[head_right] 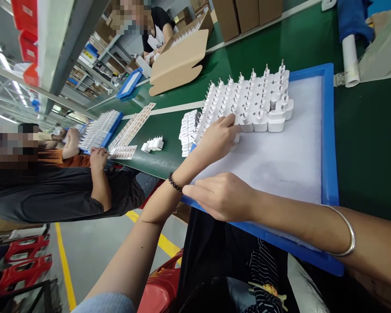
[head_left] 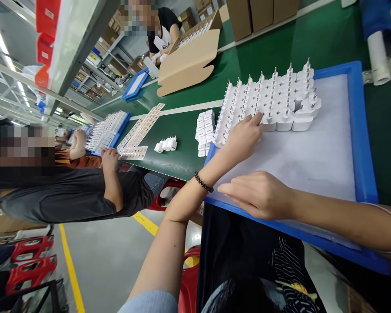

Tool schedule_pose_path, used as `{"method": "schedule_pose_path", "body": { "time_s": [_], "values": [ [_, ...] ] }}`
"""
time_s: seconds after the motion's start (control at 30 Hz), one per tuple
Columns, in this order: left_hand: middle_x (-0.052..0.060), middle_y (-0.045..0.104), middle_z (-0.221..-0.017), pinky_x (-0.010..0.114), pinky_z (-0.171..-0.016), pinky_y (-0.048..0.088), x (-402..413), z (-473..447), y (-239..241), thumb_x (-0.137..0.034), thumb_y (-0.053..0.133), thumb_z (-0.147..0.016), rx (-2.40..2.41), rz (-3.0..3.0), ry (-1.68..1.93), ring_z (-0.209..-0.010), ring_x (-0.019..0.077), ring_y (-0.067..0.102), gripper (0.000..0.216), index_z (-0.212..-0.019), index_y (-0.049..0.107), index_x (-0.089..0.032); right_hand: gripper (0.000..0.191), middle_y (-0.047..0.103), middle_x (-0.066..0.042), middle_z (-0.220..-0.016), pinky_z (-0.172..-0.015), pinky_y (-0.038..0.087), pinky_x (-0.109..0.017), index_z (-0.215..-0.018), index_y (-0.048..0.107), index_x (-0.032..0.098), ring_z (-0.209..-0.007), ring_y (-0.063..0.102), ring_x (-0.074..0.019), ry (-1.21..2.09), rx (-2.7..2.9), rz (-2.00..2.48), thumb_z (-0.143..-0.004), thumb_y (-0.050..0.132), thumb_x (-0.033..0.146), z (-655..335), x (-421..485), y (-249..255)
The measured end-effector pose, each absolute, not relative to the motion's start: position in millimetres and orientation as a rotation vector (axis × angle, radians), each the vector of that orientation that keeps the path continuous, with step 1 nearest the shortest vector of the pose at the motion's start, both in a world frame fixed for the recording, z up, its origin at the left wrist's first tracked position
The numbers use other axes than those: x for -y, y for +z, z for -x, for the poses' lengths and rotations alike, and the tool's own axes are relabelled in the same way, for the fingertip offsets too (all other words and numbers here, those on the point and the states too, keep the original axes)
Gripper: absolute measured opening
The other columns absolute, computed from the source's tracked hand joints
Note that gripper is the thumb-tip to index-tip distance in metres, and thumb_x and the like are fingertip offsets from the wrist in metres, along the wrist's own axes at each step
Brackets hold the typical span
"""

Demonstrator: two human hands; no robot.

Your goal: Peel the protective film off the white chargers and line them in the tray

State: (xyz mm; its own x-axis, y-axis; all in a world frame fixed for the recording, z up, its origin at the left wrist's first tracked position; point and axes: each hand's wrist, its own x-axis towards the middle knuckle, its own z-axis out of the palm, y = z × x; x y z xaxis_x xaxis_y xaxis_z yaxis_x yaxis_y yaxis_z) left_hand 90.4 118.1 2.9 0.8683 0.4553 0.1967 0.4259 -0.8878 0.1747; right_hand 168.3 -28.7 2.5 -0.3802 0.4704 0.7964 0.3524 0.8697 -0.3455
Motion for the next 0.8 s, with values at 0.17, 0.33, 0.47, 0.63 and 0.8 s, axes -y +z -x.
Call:
{"method": "schedule_pose_path", "body": {
  "time_s": [0.17, 0.33, 0.47, 0.63, 0.8],
  "values": [
    [0.011, 0.064, -0.112, 0.054, -0.110, 0.043, -117.3, -97.3, 2.8, 0.001, 0.038, -0.095, -0.763, -2.873, 0.368, -0.119, 0.0321, 0.059, 0.042, -0.124, 0.061, -0.018, 0.031, 0.077, -0.004, -0.078, -0.063, 0.046, -0.028, -0.110, 0.071, 0.017, -0.067, 0.067, -0.0161, 0.279, 2.023, 0.690, -0.106, 0.040, 0.015, -169.6, 28.6, 1.6],
    [0.017, 0.057, -0.143, 0.059, -0.116, 0.035, -111.8, -92.1, 15.3, -0.005, 0.062, -0.092, -0.864, -2.833, 0.468, -0.137, 0.0397, 0.050, 0.037, -0.126, 0.060, -0.020, 0.029, 0.077, -0.004, -0.081, -0.065, 0.048, -0.029, -0.101, 0.071, 0.018, -0.069, 0.067, -0.0165, 0.431, 2.030, 0.750, -0.104, 0.042, 0.015, -171.8, 25.2, -3.2],
    [0.019, 0.059, -0.145, 0.052, -0.113, 0.039, -107.1, -62.0, 32.0, -0.029, 0.074, -0.093, -0.859, -2.854, 0.560, -0.137, 0.0382, 0.051, 0.045, -0.133, 0.056, -0.020, 0.025, 0.078, -0.009, -0.099, -0.078, 0.054, -0.035, -0.113, 0.073, 0.016, -0.089, 0.071, -0.0234, 0.621, 2.122, 0.977, -0.101, 0.051, 0.017, -172.5, 21.3, -7.7],
    [0.017, 0.066, -0.131, 0.045, -0.107, 0.043, -110.4, 0.1, 31.7, -0.036, 0.060, -0.102, -1.127, -2.788, 0.710, -0.124, 0.0320, 0.060, 0.033, -0.129, 0.056, -0.018, 0.046, 0.066, -0.018, -0.144, -0.100, 0.051, -0.052, -0.141, 0.067, 0.021, -0.128, 0.061, -0.0378, 0.583, 2.501, 0.979, -0.095, 0.070, 0.022, -172.2, 22.0, -23.5],
    [0.020, 0.060, -0.143, 0.047, -0.116, 0.037, -138.6, 57.8, 11.1, -0.030, 0.054, -0.102, -1.835, -2.637, 0.525, -0.135, 0.0357, 0.054, 0.035, -0.134, 0.056, -0.016, 0.036, 0.071, -0.011, -0.141, -0.095, 0.050, -0.049, -0.129, 0.073, 0.022, -0.129, 0.060, -0.0357, 0.544, 2.587, 0.879, -0.094, 0.068, 0.015, -172.1, 24.4, -33.3]
  ]
}}
